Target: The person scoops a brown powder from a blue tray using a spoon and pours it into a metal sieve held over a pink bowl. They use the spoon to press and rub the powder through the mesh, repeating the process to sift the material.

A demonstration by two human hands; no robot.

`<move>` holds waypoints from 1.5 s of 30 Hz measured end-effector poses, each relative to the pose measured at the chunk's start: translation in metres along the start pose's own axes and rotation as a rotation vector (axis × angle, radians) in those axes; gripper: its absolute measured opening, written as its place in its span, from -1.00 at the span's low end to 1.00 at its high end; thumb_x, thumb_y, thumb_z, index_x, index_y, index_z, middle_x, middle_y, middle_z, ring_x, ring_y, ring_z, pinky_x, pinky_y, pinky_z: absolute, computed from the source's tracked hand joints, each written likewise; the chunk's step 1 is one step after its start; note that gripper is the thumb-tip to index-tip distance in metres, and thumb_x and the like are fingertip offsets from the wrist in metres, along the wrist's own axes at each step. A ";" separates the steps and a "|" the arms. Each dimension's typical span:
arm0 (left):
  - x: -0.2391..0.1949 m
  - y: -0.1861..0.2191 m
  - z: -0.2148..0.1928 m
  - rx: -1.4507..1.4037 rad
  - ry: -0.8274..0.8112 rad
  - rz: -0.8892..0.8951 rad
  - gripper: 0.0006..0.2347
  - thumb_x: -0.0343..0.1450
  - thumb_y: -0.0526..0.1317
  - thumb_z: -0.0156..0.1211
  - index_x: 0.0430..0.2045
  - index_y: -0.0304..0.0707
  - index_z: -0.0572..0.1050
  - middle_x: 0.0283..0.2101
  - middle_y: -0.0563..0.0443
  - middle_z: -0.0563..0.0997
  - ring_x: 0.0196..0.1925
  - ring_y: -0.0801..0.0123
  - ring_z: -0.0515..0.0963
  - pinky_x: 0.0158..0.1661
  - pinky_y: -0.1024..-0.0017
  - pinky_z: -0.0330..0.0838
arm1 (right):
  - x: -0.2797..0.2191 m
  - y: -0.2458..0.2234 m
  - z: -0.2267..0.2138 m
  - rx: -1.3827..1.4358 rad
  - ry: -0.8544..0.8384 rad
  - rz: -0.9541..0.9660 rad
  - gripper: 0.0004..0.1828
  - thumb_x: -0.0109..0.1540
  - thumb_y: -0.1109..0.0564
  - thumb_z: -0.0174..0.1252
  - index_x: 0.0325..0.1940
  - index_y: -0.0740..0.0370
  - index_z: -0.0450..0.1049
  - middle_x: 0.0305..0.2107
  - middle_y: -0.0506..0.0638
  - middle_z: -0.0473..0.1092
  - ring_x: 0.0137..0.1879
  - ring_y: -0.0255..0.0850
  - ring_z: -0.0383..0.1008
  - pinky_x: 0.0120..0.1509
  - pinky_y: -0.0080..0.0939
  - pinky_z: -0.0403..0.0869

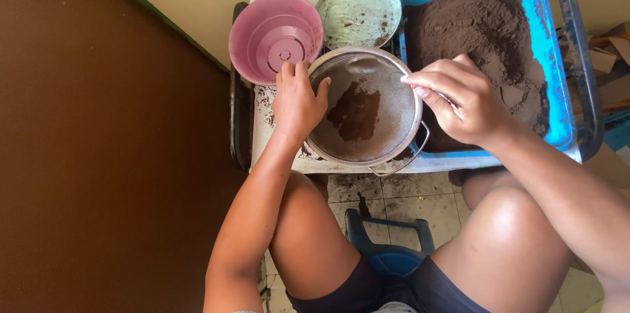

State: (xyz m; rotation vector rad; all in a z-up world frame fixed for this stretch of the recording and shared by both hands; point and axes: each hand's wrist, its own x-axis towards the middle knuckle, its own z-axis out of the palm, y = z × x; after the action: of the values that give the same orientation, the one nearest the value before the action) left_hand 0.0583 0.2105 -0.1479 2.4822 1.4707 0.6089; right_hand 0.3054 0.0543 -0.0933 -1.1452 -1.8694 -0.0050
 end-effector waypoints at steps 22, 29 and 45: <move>-0.001 -0.002 -0.002 -0.056 0.005 0.063 -0.58 0.40 -0.06 0.33 -0.03 -0.38 0.38 -0.17 -0.14 0.34 0.00 -0.13 0.53 -0.17 0.06 0.61 | 0.000 -0.002 0.007 0.022 -0.105 0.014 -0.82 0.39 0.25 0.10 0.01 0.24 0.59 -0.34 0.01 0.50 -0.24 -0.12 0.51 -0.06 -0.17 0.32; -0.001 -0.001 -0.003 -0.070 0.009 0.092 -0.61 0.42 -0.09 0.31 -0.01 -0.38 0.38 -0.17 -0.14 0.32 -0.04 -0.09 0.54 -0.23 0.12 0.60 | -0.005 0.003 0.012 0.046 -0.136 0.044 -0.84 0.38 0.23 0.12 -0.02 0.22 0.60 -0.37 0.00 0.50 -0.25 -0.11 0.52 -0.05 -0.17 0.35; 0.001 -0.010 0.005 -0.110 -0.036 0.065 -0.76 0.50 -0.41 -0.08 0.05 -0.38 0.36 -0.15 -0.23 0.40 -0.32 -0.23 0.59 -0.45 -0.04 0.53 | -0.006 0.005 0.021 0.002 -0.098 0.070 -0.79 0.41 0.24 0.10 0.09 0.20 0.58 -0.39 -0.01 0.47 -0.26 -0.13 0.46 -0.07 -0.15 0.30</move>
State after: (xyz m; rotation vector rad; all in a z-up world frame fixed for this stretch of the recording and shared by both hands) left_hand 0.0532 0.2166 -0.1562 2.4509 1.3115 0.6354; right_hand 0.2955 0.0619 -0.1118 -1.2287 -1.9138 0.0938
